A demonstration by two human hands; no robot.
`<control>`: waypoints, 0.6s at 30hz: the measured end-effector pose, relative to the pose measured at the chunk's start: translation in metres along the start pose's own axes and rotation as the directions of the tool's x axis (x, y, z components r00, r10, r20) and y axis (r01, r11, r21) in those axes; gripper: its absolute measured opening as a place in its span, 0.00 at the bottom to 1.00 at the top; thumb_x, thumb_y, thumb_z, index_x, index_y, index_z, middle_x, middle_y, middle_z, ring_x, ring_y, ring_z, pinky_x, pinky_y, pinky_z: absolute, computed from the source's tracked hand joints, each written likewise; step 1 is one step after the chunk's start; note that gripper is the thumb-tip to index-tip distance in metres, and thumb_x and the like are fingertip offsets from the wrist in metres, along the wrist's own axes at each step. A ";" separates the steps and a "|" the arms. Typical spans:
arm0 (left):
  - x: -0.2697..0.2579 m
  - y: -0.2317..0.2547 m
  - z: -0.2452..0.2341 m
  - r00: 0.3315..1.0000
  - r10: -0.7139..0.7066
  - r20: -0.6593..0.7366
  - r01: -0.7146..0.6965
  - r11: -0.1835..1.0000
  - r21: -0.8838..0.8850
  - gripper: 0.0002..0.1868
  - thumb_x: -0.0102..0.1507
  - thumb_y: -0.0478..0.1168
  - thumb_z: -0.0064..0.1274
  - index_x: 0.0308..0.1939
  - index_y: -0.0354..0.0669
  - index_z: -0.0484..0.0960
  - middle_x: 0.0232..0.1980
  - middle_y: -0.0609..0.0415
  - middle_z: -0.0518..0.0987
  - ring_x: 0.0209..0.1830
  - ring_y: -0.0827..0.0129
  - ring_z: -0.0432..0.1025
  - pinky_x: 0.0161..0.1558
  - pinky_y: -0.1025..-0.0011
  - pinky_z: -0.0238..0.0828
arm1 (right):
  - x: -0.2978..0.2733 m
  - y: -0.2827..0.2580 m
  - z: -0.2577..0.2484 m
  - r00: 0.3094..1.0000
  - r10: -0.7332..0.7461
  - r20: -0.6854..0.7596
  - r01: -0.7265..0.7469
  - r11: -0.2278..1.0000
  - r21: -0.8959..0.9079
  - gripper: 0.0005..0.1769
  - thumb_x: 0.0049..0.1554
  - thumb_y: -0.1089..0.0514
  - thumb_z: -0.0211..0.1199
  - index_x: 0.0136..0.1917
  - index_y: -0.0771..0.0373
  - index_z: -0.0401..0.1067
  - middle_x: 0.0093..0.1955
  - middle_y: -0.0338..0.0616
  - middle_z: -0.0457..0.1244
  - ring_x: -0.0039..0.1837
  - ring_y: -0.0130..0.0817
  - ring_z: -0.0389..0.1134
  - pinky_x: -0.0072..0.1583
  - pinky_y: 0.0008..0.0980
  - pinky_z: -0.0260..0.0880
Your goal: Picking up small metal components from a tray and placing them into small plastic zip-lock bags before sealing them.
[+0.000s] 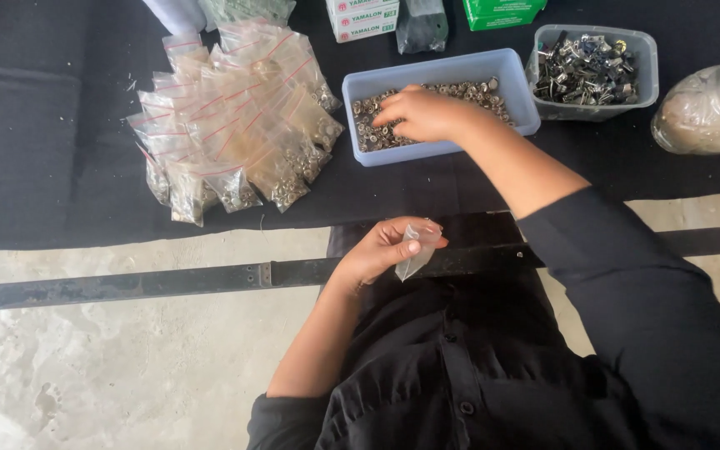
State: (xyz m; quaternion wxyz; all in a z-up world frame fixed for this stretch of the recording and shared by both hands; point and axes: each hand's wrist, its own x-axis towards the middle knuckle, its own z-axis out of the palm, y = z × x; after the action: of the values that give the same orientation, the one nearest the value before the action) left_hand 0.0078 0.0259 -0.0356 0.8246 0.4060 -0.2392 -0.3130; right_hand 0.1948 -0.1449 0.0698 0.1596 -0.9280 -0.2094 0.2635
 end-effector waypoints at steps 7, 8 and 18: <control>0.001 0.000 0.001 0.998 -0.028 -0.052 0.028 1.000 -0.007 0.22 0.65 0.50 0.64 0.59 0.45 0.82 0.61 0.54 0.81 0.63 0.51 0.77 0.65 0.60 0.71 | 0.004 0.020 -0.009 0.994 -0.003 0.107 0.033 0.960 -0.278 0.14 0.57 0.49 0.66 0.58 0.45 0.80 0.57 0.37 0.62 0.72 0.36 0.54 0.62 0.47 0.64; 0.001 0.002 0.002 0.998 -0.042 -0.054 0.043 0.999 0.014 0.23 0.65 0.51 0.63 0.59 0.44 0.81 0.59 0.49 0.82 0.63 0.52 0.77 0.67 0.62 0.69 | -0.001 0.026 -0.011 0.995 0.043 0.091 -0.015 0.957 -0.290 0.12 0.57 0.49 0.66 0.55 0.47 0.80 0.58 0.39 0.62 0.65 0.38 0.60 0.57 0.46 0.66; 0.004 0.010 0.007 0.996 -0.071 -0.050 0.076 0.992 0.103 0.24 0.65 0.56 0.62 0.57 0.47 0.82 0.55 0.41 0.84 0.61 0.57 0.78 0.66 0.63 0.70 | -0.050 0.074 -0.035 0.918 0.390 0.067 -0.360 0.894 -0.268 0.30 0.63 0.38 0.56 0.74 0.50 0.66 0.74 0.45 0.59 0.67 0.49 0.66 0.60 0.49 0.68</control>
State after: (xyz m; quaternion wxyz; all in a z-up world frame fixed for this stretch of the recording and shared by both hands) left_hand 0.0093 0.0239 -0.0233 0.7954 0.4644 -0.2210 -0.3205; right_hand 0.1978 -0.2391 0.0891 -0.0252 -0.9462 -0.0667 0.3156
